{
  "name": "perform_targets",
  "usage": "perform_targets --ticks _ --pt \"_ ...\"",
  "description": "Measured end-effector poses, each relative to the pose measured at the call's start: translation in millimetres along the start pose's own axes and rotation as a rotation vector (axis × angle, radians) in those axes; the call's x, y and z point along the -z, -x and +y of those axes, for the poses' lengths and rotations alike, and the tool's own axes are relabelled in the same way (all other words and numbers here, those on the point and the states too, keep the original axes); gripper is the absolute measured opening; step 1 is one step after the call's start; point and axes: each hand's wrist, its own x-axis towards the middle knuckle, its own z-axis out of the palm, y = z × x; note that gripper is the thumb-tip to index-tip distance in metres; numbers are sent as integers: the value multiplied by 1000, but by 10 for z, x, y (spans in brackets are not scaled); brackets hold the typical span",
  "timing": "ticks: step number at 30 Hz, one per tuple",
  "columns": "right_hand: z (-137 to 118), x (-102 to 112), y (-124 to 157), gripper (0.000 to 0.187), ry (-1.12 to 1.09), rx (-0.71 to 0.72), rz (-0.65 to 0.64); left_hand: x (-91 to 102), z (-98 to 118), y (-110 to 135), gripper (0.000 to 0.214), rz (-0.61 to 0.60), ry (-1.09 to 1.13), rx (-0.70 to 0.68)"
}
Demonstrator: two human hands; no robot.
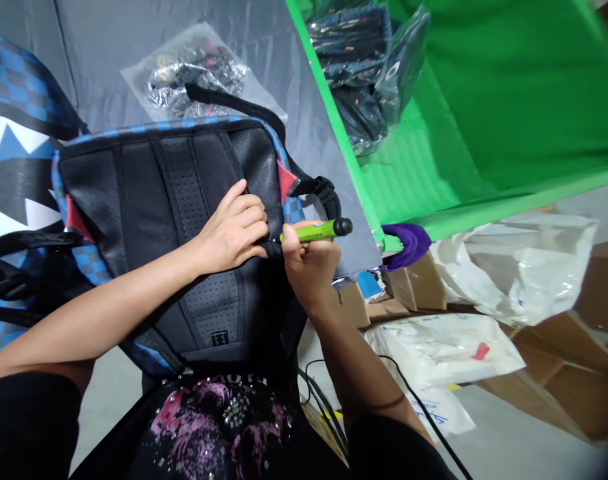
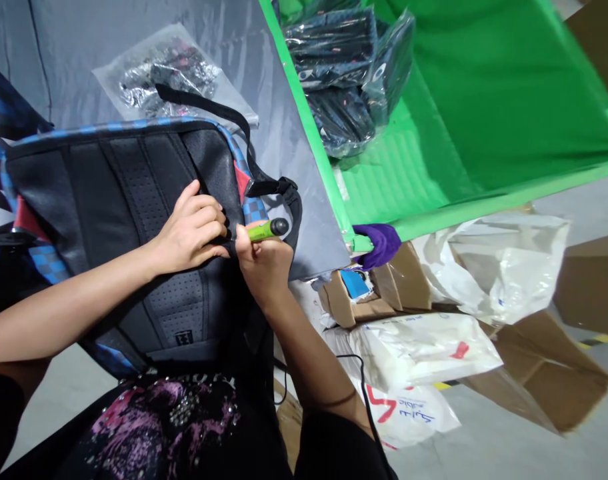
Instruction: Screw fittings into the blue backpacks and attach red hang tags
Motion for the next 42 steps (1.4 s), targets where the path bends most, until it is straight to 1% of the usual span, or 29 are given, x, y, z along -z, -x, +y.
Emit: perform_targets --ticks 4,7,10,14,17,19,20,23,25,27,28,30,33,35,36,38,40,42 --pt "-24 16 -5 46 -18 -15 -21 7 2 -2 39 -37 8 25" --pt "-31 23 -4 47 -3 -34 -12 21 2 -12 38 -61 28 38" --pt "-25 27 10 48 20 -18 -28 28 0 -16 37 -64 35 41" --pt "-7 14 29 52 33 -12 -13 12 12 -1 38 -90 -9 50" --pt "11 -17 16 45 -43 3 16 37 23 -33 41 -134 -40 60" --pt "27 -28 8 37 -81 6 60 107 0 -116 40 -181 -58 41" --pt "34 -23 12 33 -102 4 67 159 -28 -178 38 -222 -69 17" --pt "37 36 93 28 -224 -67 40 362 -165 -401 33 -378 -157 -28" --pt "8 89 192 24 -381 -121 52 518 -247 -538 35 -469 -236 -1" --pt "-61 136 278 26 -489 -78 75 686 -241 -650 37 -514 -283 41" --pt "-112 161 300 30 -492 -24 85 777 -185 -700 37 -512 -293 54" --pt "-242 242 294 32 -416 100 138 984 45 -791 35 -442 -319 83" --pt "-466 486 202 30 -304 283 296 1362 591 -865 29 -274 -391 161" --pt "-607 686 164 29 -271 436 351 1616 961 -789 28 -171 -414 243" --pt "-672 767 171 28 -265 522 345 1721 1119 -689 28 -131 -408 292" --pt "-777 834 254 28 -266 703 281 1847 1357 -355 32 -103 -371 395" --pt "-831 735 407 32 -293 871 159 1848 1482 103 36 -157 -320 489" --pt "-825 497 566 35 -357 981 36 1771 1502 563 36 -237 -212 547"
